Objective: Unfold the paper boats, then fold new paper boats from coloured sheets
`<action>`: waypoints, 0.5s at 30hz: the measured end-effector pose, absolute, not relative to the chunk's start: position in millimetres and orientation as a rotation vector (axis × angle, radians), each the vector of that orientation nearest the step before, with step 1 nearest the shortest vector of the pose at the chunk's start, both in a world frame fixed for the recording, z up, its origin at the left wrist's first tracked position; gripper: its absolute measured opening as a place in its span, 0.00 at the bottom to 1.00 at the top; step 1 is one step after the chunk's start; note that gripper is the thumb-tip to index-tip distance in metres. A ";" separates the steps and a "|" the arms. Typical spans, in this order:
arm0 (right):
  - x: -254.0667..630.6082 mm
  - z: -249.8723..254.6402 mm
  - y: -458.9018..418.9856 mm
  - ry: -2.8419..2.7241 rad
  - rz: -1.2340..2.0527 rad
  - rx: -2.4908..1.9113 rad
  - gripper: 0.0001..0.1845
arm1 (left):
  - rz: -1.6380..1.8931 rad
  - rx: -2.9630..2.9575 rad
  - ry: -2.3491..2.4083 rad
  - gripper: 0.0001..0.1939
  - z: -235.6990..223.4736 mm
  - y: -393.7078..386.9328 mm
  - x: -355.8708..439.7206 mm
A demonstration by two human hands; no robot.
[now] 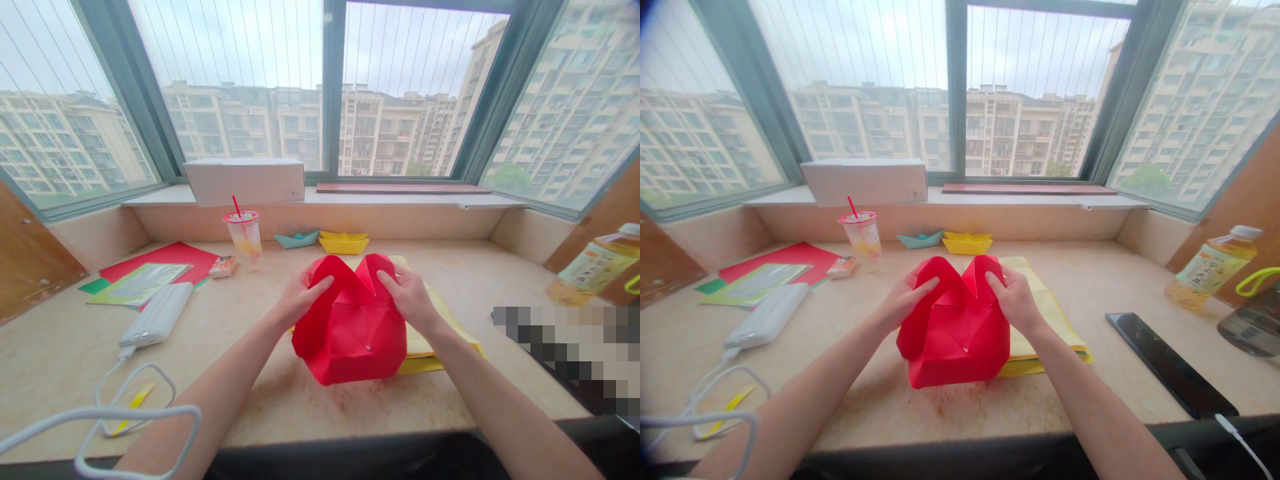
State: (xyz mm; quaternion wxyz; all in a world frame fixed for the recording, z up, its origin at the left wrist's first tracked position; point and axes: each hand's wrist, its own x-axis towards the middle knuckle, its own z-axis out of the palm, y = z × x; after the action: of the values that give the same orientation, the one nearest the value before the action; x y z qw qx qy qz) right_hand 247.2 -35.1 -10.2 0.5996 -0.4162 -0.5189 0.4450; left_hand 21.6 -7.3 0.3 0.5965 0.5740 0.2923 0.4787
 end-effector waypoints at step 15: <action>243.2 -3.4 -38.7 -1.100 1.109 -0.859 0.21 | 1.403 1.024 0.694 0.20 8.4 -6.9 23.5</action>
State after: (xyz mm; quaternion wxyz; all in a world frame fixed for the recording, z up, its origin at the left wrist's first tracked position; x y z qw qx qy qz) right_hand 243.2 -38.7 -3.4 0.6284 -0.3747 -0.4798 0.4841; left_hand 23.5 -6.9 8.4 0.5936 0.4406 0.2986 0.6036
